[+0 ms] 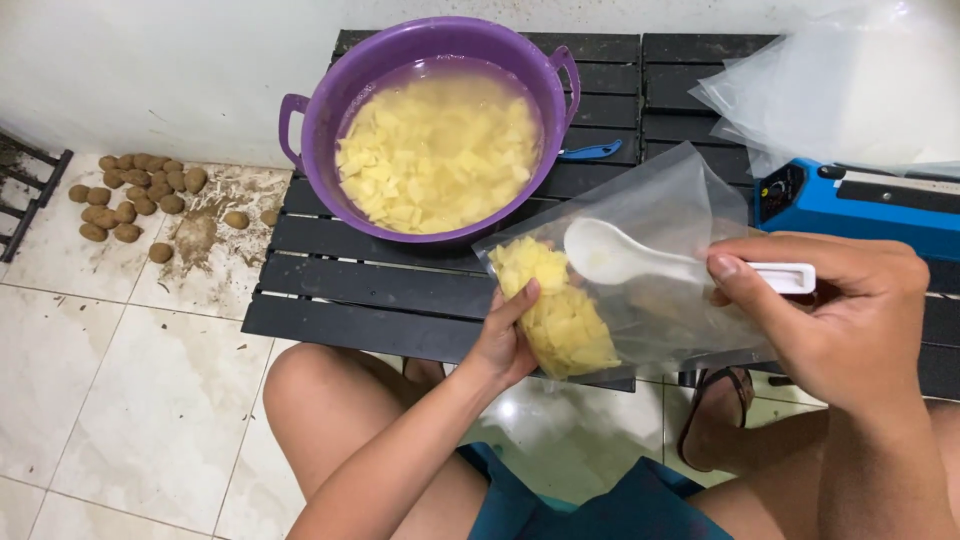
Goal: Filling plastic bags with sliced potatoes from a bowl of water using a spoon.
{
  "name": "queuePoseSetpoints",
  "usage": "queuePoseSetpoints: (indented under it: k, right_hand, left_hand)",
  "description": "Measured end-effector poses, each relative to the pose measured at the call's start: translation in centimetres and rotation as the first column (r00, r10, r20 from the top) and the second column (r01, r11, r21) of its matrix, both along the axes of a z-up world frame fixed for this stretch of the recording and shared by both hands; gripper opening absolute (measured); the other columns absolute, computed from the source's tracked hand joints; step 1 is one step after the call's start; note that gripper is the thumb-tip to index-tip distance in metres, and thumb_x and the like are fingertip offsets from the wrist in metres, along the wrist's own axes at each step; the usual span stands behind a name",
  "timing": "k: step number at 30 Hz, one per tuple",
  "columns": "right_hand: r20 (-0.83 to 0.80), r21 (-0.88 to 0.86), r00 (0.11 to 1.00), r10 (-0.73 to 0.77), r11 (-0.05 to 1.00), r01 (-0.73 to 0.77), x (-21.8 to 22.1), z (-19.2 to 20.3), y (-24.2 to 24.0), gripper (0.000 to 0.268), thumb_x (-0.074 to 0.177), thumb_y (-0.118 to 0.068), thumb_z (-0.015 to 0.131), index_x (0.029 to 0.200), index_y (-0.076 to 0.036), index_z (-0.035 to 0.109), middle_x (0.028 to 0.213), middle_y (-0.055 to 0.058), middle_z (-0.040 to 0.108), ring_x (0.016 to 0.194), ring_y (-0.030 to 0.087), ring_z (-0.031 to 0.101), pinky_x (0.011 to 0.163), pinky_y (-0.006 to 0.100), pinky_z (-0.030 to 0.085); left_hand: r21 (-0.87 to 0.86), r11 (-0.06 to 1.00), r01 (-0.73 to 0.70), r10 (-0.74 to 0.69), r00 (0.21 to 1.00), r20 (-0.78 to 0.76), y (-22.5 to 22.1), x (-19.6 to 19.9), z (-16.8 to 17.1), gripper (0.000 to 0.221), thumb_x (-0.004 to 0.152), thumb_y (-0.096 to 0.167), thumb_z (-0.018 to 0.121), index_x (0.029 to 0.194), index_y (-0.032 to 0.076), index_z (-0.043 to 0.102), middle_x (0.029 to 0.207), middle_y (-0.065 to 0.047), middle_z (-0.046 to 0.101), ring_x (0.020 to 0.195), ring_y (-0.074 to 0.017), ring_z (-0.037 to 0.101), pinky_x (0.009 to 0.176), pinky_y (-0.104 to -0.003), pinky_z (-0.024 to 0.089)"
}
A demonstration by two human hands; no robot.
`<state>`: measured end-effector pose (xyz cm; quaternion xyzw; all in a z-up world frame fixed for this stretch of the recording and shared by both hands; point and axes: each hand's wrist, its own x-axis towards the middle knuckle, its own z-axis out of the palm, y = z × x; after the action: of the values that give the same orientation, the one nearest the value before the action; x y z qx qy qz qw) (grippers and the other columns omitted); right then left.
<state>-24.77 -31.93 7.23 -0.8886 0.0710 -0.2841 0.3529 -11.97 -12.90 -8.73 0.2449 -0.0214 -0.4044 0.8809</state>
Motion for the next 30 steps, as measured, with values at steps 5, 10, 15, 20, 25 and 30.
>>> queuePoseSetpoints:
  k: [5, 10, 15, 20, 25, 30]
  right_hand:
    - [-0.029, 0.004, 0.999, 0.037, 0.999, -0.037, -0.2, 1.7, -0.1, 0.006, 0.097, 0.002, 0.074, 0.099, 0.005, 0.077, 0.097, 0.019, 0.076, 0.074, 0.021, 0.073, 0.063, 0.028, 0.057]
    - [-0.181, -0.053, 0.959, 0.22, 0.971, -0.232, -0.8, 1.6, -3.1, 0.014, 0.085, -0.01, 0.073, 0.095, -0.007, 0.082, 0.07, 0.01, 0.078, 0.046, 0.015, 0.063, 0.04, 0.024, 0.042]
    - [-0.213, -0.008, 0.929, 0.302, 0.95, -0.311, -0.6, 0.5, -4.5, 0.015, 0.08, -0.015, 0.074, 0.087, -0.006, 0.084, 0.077, 0.01, 0.081, 0.059, 0.018, 0.073, 0.052, 0.028, 0.055]
    - [-0.155, -0.07, 0.926, 0.344, 0.931, -0.358, -0.2, 0.5, -3.9, 0.012, 0.08, -0.013, 0.075, 0.085, -0.006, 0.082, 0.076, 0.008, 0.079, 0.059, 0.017, 0.07, 0.051, 0.027, 0.052]
    - [-0.167, -0.102, 0.93, 0.328, 0.932, -0.347, -0.8, 1.1, -3.7, 0.016, 0.082, -0.016, 0.073, 0.093, -0.01, 0.083, 0.078, 0.006, 0.079, 0.063, 0.016, 0.071, 0.057, 0.027, 0.053]
    - [-0.158, -0.177, 0.986, 0.049, 0.981, -0.077, -1.3, 2.0, -1.5, 0.011, 0.089, -0.01, 0.077, 0.096, -0.004, 0.082, 0.089, 0.012, 0.078, 0.075, 0.02, 0.074, 0.066, 0.029, 0.057]
  left_hand:
    - [0.081, 0.995, -0.065, 0.064, 0.998, 0.019, -0.1, -0.2, 0.5, 0.088, 0.075, 0.042, 0.079, 0.149, 0.009, 0.043, 0.139, -0.019, 0.06, 0.129, -0.0363, 0.059, 0.107, -0.055, 0.051]
    - [0.231, 0.972, -0.04, 0.048, 0.998, -0.029, 0.0, -0.1, 0.4, 0.075, 0.09, 0.057, 0.051, 0.148, 0.009, 0.047, 0.137, -0.018, 0.062, 0.126, -0.0358, 0.061, 0.105, -0.055, 0.052]
    - [0.096, 0.993, 0.062, -0.07, 0.995, 0.076, 0.1, 0.4, -1.9, 0.087, 0.084, 0.073, 0.055, 0.14, 0.007, 0.05, 0.119, -0.021, 0.069, 0.109, -0.0317, 0.069, 0.098, -0.054, 0.056]
    - [0.094, 0.984, 0.148, -0.158, 0.982, 0.107, 0.3, 0.7, -2.9, 0.108, 0.057, 0.085, 0.066, 0.13, 0.007, 0.056, 0.122, -0.014, 0.067, 0.116, -0.0308, 0.065, 0.102, -0.055, 0.054]
    - [0.072, 0.976, 0.207, -0.214, 0.969, 0.119, 0.5, 0.6, -2.5, 0.11, 0.057, 0.083, 0.071, 0.134, 0.006, 0.056, 0.133, -0.017, 0.063, 0.126, -0.0345, 0.06, 0.108, -0.054, 0.051]
    - [-0.065, 0.987, 0.149, -0.149, 0.989, -0.003, 0.6, 1.0, -3.6, 0.066, 0.093, 0.039, 0.06, 0.145, -0.001, 0.052, 0.133, -0.026, 0.063, 0.122, -0.0418, 0.063, 0.109, -0.057, 0.046]
